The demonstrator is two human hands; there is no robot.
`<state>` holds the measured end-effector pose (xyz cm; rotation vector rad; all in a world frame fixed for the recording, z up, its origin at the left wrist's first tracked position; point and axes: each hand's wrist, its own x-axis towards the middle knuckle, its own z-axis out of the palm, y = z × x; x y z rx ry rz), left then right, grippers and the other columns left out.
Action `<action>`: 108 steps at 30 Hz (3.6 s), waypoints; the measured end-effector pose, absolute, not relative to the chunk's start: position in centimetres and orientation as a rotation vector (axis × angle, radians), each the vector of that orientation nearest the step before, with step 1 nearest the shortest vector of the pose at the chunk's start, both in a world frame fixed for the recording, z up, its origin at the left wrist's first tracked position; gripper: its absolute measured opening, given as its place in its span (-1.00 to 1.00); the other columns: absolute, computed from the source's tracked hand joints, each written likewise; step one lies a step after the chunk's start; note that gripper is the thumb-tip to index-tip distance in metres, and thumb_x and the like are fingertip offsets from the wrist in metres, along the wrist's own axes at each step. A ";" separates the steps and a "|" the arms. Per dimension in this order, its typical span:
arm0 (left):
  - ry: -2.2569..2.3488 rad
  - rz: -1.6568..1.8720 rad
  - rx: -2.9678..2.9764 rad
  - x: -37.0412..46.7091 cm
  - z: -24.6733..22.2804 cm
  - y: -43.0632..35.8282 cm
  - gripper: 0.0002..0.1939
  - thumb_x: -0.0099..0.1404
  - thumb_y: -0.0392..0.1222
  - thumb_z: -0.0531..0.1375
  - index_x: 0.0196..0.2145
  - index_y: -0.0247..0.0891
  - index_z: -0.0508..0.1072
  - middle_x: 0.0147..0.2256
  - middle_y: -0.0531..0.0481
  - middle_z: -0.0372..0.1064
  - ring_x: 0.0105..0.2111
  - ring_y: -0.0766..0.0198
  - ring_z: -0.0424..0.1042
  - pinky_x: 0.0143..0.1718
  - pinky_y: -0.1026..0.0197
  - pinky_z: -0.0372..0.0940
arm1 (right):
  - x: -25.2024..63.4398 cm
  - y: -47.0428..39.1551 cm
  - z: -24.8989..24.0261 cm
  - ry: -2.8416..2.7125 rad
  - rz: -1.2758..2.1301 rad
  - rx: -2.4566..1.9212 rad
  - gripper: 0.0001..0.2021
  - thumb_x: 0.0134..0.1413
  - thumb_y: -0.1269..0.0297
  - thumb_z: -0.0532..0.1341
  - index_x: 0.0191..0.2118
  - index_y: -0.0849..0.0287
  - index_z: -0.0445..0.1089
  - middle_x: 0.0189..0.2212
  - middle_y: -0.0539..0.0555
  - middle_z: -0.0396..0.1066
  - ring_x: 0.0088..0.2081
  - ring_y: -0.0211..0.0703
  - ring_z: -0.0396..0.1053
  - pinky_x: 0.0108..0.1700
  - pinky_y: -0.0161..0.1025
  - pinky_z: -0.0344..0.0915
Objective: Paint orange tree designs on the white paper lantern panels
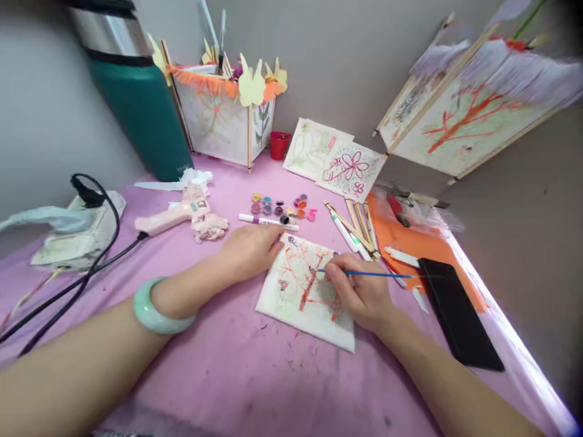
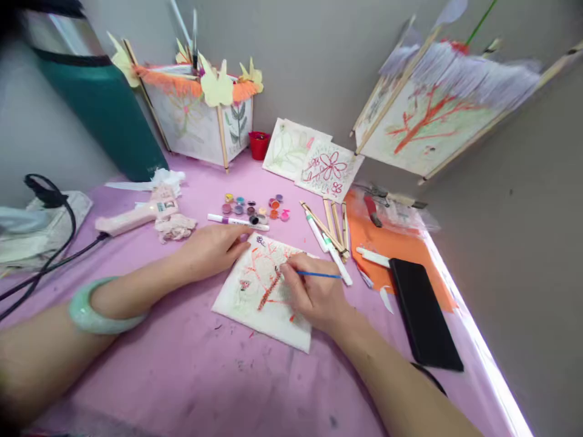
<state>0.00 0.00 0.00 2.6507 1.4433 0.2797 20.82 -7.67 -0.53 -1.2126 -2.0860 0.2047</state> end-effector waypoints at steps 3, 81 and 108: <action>1.448 0.258 2.630 0.1 0.0 0.0 -0.66 0.27 -0.06 -0.09 -0.13 -0.19 0.34 -0.30 -0.05 0.43 -0.29 0.19 0.39 -0.34 0.20 0.21 | 20.8 -7.5 -0.7 -2.053 0.202 -1.252 -0.83 0.11 0.36 0.04 -0.46 0.20 0.29 -0.58 -0.01 0.30 -0.53 -0.32 0.25 -0.45 -0.35 0.14; 1.452 0.226 2.590 0.1 0.2 0.0 -0.66 0.26 -0.07 -0.08 -0.10 -0.17 0.34 -0.28 -0.06 0.42 -0.26 0.18 0.38 -0.29 0.18 0.22 | 20.7 -7.6 -0.6 -1.990 0.184 -1.299 -0.79 0.12 0.30 0.03 -0.48 0.17 0.30 -0.61 -0.02 0.31 -0.58 -0.33 0.25 -0.49 -0.35 0.17; 1.431 0.277 2.610 0.0 -0.2 0.1 -0.64 0.26 -0.06 -0.09 -0.07 -0.15 0.32 -0.27 -0.05 0.43 -0.27 0.18 0.39 -0.31 0.17 0.22 | 20.9 -7.6 -0.8 -1.955 0.124 -1.396 -0.82 0.12 0.30 0.05 -0.45 0.17 0.31 -0.57 -0.02 0.34 -0.57 -0.33 0.27 -0.49 -0.35 0.14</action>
